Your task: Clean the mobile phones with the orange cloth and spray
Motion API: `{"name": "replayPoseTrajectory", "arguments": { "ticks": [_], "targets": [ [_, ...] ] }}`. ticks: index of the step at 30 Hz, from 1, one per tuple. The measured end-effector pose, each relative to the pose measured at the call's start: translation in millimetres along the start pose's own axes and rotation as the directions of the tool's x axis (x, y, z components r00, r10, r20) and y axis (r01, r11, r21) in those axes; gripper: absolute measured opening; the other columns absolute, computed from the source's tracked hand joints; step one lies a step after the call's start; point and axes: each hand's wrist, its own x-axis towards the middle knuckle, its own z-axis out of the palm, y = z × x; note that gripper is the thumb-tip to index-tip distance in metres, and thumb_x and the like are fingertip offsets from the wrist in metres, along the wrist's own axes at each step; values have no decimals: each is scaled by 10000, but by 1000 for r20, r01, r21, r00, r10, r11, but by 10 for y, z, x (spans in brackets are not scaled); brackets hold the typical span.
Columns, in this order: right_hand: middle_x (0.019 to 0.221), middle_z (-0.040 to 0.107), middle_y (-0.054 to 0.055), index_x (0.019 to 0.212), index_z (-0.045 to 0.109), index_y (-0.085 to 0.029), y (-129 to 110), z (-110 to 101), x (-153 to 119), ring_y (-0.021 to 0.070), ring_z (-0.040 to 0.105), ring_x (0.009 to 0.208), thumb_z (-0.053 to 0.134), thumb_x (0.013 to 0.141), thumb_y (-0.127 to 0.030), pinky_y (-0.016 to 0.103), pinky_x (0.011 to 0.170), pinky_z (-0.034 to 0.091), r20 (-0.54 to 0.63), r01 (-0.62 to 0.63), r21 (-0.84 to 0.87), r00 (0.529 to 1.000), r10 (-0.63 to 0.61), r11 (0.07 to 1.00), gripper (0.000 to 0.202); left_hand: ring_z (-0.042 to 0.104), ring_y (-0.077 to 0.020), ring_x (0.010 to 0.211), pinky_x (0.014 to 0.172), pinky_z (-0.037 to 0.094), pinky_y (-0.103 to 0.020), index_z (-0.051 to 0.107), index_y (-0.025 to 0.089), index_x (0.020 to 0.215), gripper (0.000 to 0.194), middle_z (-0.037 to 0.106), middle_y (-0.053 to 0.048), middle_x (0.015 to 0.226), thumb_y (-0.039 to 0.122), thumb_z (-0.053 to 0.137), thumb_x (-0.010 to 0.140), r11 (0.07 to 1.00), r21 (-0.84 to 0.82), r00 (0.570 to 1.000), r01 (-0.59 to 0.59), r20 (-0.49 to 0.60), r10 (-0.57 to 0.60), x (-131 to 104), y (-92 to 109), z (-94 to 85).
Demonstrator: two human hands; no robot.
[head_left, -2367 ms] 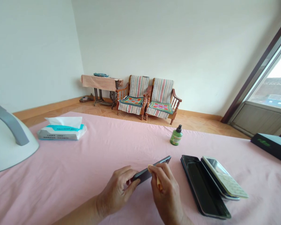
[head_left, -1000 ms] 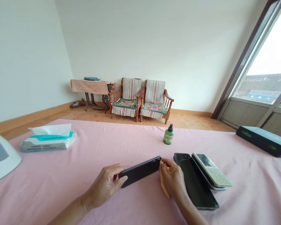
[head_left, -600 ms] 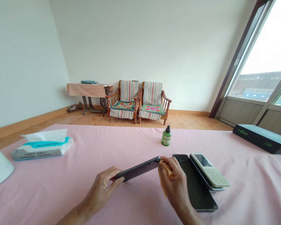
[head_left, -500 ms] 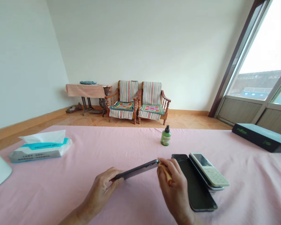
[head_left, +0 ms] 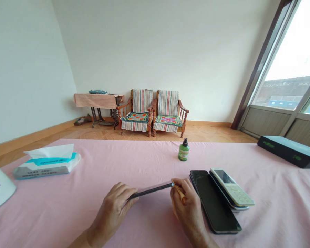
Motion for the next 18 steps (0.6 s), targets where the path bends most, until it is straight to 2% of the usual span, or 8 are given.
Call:
{"name": "replayPoseTrajectory", "arguments": {
  "ticks": [4, 7, 14, 18],
  "targets": [
    [771, 601, 30, 853, 609, -176, 51, 88, -49, 147, 604, 672, 454, 818, -117, 228, 598, 454, 147, -50, -63, 987, 59, 997, 169, 564, -204, 772, 700, 480, -320, 635, 182, 995, 142, 647, -52, 839, 246, 546, 905, 983, 161, 996, -86, 10, 85, 5, 86, 6],
    [758, 619, 31, 812, 617, -177, 28, 128, -75, 143, 615, 660, 445, 789, -78, 214, 586, 441, 229, -80, -88, 969, 98, 993, 199, 558, -204, 751, 692, 473, -332, 633, 167, 977, 134, 644, -52, 826, 182, 517, 911, 950, 272, 988, -152, 30, 150, 19, 193, 7],
    [786, 630, 45, 844, 630, -173, -19, 156, -110, 149, 624, 674, 428, 781, -65, 217, 595, 457, 287, -83, -74, 952, 101, 994, 237, 573, -223, 774, 713, 490, -373, 613, 115, 1051, 273, 635, -75, 833, 61, 377, 922, 878, 414, 971, -239, 125, 206, 13, 373, 103],
    [785, 631, 44, 839, 626, -177, -43, 177, -118, 151, 621, 677, 435, 791, -82, 221, 594, 466, 300, -51, -44, 952, 62, 998, 219, 569, -226, 784, 739, 494, -388, 599, 92, 1070, 315, 629, -85, 835, 55, 315, 938, 887, 380, 965, -261, 132, 228, 46, 375, 123]
  ]
}}
